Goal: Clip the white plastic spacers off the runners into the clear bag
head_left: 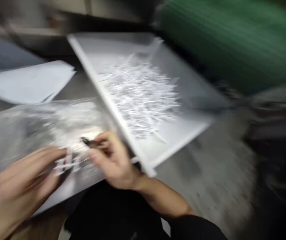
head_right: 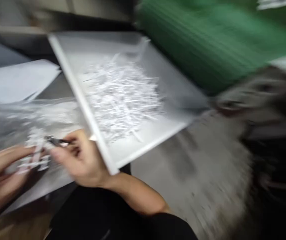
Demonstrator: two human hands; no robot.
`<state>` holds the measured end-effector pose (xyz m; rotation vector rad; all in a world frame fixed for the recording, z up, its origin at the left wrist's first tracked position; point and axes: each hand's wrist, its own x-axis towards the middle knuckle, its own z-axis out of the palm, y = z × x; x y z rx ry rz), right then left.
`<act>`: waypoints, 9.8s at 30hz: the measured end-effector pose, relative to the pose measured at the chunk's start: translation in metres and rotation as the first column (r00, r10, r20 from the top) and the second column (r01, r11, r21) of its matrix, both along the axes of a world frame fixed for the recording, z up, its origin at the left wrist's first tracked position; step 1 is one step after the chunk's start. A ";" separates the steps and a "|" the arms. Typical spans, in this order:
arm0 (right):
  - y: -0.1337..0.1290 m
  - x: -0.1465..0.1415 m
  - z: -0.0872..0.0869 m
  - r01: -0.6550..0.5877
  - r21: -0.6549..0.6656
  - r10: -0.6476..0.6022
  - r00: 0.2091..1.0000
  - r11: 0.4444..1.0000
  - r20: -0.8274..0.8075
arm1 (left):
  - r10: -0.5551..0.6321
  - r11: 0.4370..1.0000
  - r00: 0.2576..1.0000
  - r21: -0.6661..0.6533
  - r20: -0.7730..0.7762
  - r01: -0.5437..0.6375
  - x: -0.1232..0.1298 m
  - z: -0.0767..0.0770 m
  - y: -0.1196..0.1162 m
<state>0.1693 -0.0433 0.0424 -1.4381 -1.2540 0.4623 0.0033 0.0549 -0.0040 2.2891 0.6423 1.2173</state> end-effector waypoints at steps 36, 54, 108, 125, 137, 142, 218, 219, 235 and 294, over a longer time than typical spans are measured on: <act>0.038 0.020 -0.031 -0.336 -0.181 0.273 0.913 0.924 -0.302 | 0.152 0.986 0.960 0.104 -0.234 -0.130 -0.026 0.007 -0.020; 0.042 0.020 -0.033 -0.303 -0.202 0.248 0.934 0.931 -0.258 | 0.133 0.988 0.963 0.110 -0.235 -0.110 -0.022 0.002 -0.014; 0.036 0.027 -0.026 -0.252 -0.142 0.190 0.918 0.957 -0.348 | 0.222 0.975 0.970 0.019 -0.099 -0.221 -0.018 0.011 -0.013; 0.035 0.029 -0.025 -0.296 -0.193 0.225 0.920 0.935 -0.321 | 0.206 0.978 0.977 0.049 -0.058 -0.204 -0.019 0.009 -0.013; 0.031 0.032 -0.034 -0.309 -0.176 0.269 0.938 0.935 -0.218 | 0.246 0.968 0.960 0.083 -0.133 -0.237 -0.022 0.006 -0.011; 0.036 0.028 -0.031 -0.271 -0.191 0.217 0.940 0.943 -0.264 | 0.299 0.954 0.942 0.080 -0.151 -0.290 -0.019 0.006 -0.011; 0.044 0.020 -0.030 -0.219 -0.109 0.159 0.901 0.970 -0.403 | 0.148 0.982 0.946 0.156 -0.289 -0.106 -0.014 0.000 -0.012; 0.043 0.020 -0.030 -0.217 -0.100 0.159 0.899 0.971 -0.409 | 0.144 0.983 0.950 0.149 -0.278 -0.105 -0.015 0.000 -0.012; 0.036 0.019 -0.024 -0.348 -0.059 0.302 0.876 0.936 -0.377 | 0.148 0.986 0.936 0.124 -0.320 -0.114 -0.016 0.003 -0.013; 0.028 0.028 -0.029 -0.216 -0.143 0.165 0.939 0.966 -0.301 | 0.234 0.969 0.945 0.135 -0.228 -0.208 -0.016 0.013 -0.014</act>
